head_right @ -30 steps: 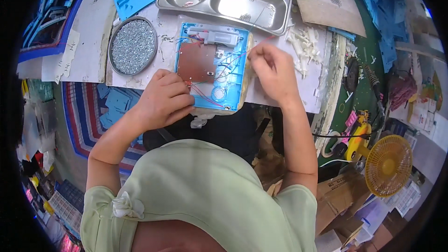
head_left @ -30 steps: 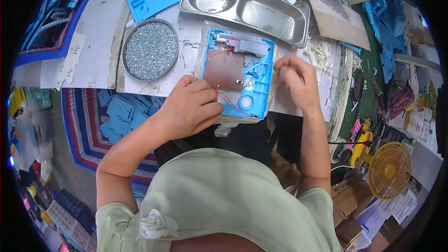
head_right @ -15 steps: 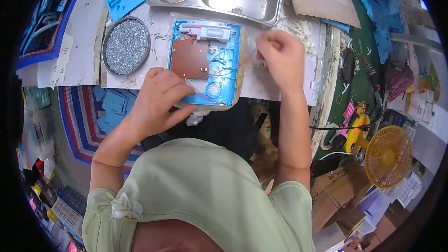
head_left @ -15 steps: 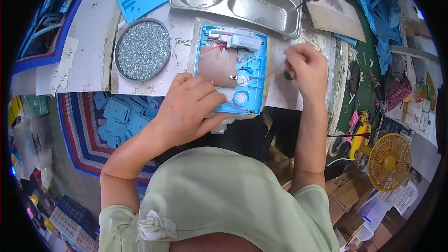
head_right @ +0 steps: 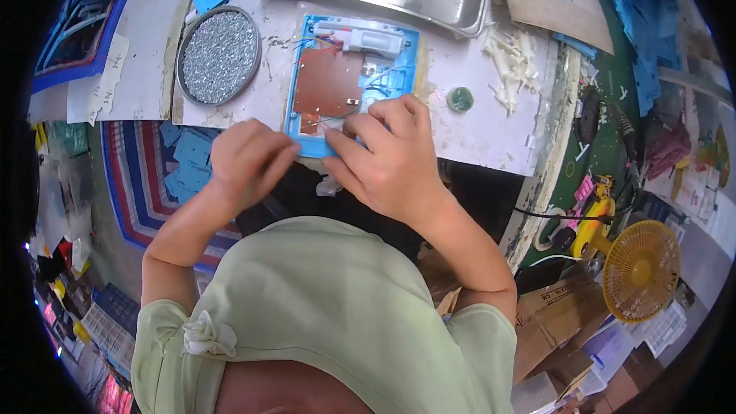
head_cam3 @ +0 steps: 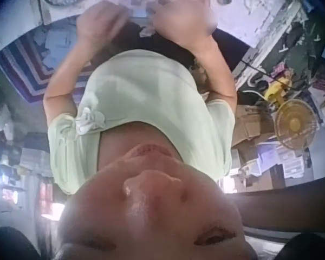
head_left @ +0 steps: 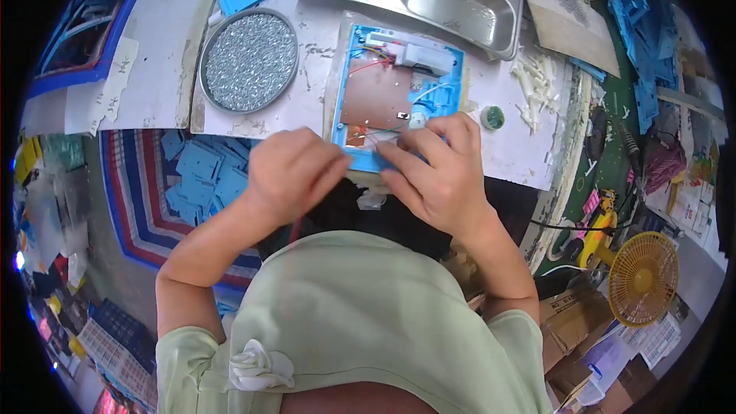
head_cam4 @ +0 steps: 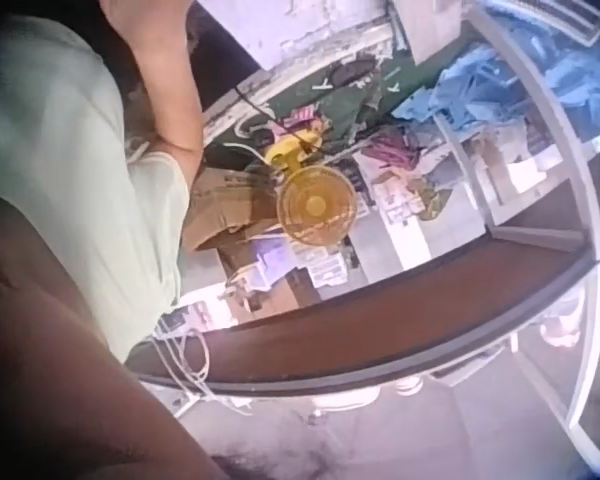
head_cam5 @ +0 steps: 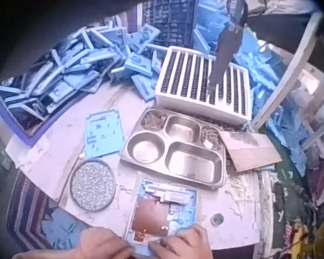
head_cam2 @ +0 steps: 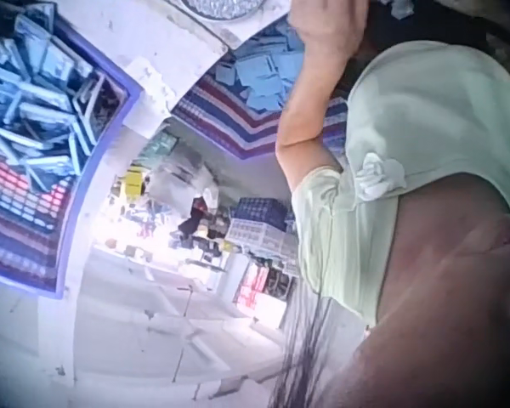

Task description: Assembling an electronic toy by soldering internal components, installing a motor, and securing the plastic outer housing with a power screwdriver.

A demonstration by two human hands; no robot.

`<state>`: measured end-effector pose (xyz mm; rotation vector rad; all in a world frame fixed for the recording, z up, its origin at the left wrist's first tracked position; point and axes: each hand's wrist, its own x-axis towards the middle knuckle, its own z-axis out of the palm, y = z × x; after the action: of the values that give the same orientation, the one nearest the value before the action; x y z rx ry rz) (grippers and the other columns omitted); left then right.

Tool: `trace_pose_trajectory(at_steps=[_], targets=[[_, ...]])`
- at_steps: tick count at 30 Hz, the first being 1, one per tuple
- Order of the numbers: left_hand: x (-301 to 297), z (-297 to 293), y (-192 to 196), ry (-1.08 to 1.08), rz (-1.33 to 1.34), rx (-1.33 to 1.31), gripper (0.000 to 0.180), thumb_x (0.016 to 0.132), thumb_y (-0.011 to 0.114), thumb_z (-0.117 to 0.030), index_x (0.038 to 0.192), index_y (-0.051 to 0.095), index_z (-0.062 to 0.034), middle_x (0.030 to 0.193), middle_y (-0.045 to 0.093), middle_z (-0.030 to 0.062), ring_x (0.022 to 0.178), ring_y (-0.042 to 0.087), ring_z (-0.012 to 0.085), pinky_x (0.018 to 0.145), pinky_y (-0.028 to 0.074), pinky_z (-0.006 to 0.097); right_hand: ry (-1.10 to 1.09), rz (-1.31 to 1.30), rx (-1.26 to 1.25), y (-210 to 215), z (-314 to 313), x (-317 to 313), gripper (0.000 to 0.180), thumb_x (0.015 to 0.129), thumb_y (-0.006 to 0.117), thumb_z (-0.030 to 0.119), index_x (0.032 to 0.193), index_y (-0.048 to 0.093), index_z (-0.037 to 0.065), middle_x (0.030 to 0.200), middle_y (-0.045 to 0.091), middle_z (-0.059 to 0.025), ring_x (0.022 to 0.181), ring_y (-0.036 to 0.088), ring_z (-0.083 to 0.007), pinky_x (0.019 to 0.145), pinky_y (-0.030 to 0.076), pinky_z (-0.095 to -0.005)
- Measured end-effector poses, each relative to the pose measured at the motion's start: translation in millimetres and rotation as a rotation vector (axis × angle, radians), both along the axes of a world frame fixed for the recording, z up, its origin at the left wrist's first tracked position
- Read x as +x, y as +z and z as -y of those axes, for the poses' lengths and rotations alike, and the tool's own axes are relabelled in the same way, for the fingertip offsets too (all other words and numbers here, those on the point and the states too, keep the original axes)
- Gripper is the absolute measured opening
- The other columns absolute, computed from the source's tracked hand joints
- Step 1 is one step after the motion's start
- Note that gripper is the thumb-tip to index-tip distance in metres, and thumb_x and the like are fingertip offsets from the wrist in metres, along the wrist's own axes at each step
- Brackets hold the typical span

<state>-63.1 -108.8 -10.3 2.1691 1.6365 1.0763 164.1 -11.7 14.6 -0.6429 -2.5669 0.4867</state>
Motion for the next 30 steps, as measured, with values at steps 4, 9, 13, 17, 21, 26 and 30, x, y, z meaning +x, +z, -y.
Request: trace_pose_trajectory(at_steps=[4, 9, 13, 17, 21, 26, 30], targets=[[-6, 22, -12, 0.016, -0.079, -0.125, 0.015, 0.078, 0.078, -0.006, 0.084, 0.065, -0.0075, 0.073, 0.054, 0.0079, 0.061, 0.055, 0.0298, 0.054, 0.045, 0.041, -0.019, -0.027, 0.005, -5, 17, -23, 0.027, 0.079, 0.080, 0.023, 0.101, 0.073, 0.009, 0.095, 0.063, -0.0010, 0.096, 0.056, -0.0233, 0.091, 0.041, -0.0458], [-4, 39, -3, -0.281, -0.038, -0.402, 0.018, 0.081, 0.076, -0.013, 0.094, 0.065, -0.0068, 0.085, 0.059, 0.0088, 0.073, 0.061, 0.0308, 0.061, 0.048, 0.041, -0.051, 0.098, -0.059, -6, 30, -36, 0.032, 0.076, 0.081, 0.024, 0.102, 0.068, 0.009, 0.099, 0.061, -0.0044, 0.099, 0.054, -0.0263, 0.089, 0.039, -0.0462], [-24, 9, 15, -0.343, 0.104, -0.325, 0.019, 0.083, 0.077, -0.014, 0.098, 0.067, -0.0093, 0.085, 0.060, 0.0082, 0.076, 0.063, 0.0313, 0.063, 0.050, 0.041, -0.049, 0.116, -0.044, -8, 26, -39, 0.037, 0.075, 0.080, 0.025, 0.105, 0.067, 0.008, 0.102, 0.061, -0.0067, 0.100, 0.054, -0.0276, 0.088, 0.038, -0.0458], [-29, -5, -13, -0.344, 0.105, -0.135, 0.019, 0.083, 0.079, -0.014, 0.098, 0.068, -0.0097, 0.084, 0.060, 0.0075, 0.075, 0.063, 0.0300, 0.063, 0.051, 0.041, 0.120, 0.157, -0.117, 13, 6, -28, 0.044, 0.073, 0.084, 0.029, 0.110, 0.069, 0.011, 0.102, 0.063, -0.0067, 0.105, 0.058, -0.0265, 0.091, 0.040, -0.0450], [-34, -11, -19, -0.410, 0.151, -0.124, 0.024, 0.079, 0.086, -0.016, 0.098, 0.073, -0.0100, 0.083, 0.064, 0.0063, 0.072, 0.064, 0.0272, 0.060, 0.051, 0.039, 0.015, -0.076, -0.263, 43, -114, 20, 0.024, 0.078, 0.083, 0.015, 0.097, 0.075, 0.004, 0.084, 0.070, -0.0042, 0.082, 0.067, -0.0200, 0.082, 0.051, -0.0374], [-33, -25, -14, -0.470, 0.225, -0.252, 0.018, 0.084, 0.081, -0.015, 0.098, 0.072, -0.0102, 0.084, 0.059, 0.0077, 0.073, 0.063, 0.0298, 0.063, 0.052, 0.041, -0.530, -0.051, 0.193, 58, -303, 14, 0.019, 0.089, 0.072, 0.018, 0.097, 0.077, 0.002, 0.094, 0.077, -0.0125, 0.088, 0.073, -0.0259, 0.077, 0.056, -0.0376], [-32, -19, -12, -0.418, 0.231, -0.267, 0.023, 0.077, 0.088, -0.013, 0.096, 0.077, -0.0101, 0.083, 0.062, 0.0063, 0.072, 0.065, 0.0253, 0.063, 0.054, 0.036, -0.326, -0.220, 0.616, 21, -404, 10, 0.010, 0.084, 0.077, 0.010, 0.093, 0.078, 0.013, 0.095, 0.072, -0.0074, 0.092, 0.064, -0.0295, 0.081, 0.053, -0.0391]])
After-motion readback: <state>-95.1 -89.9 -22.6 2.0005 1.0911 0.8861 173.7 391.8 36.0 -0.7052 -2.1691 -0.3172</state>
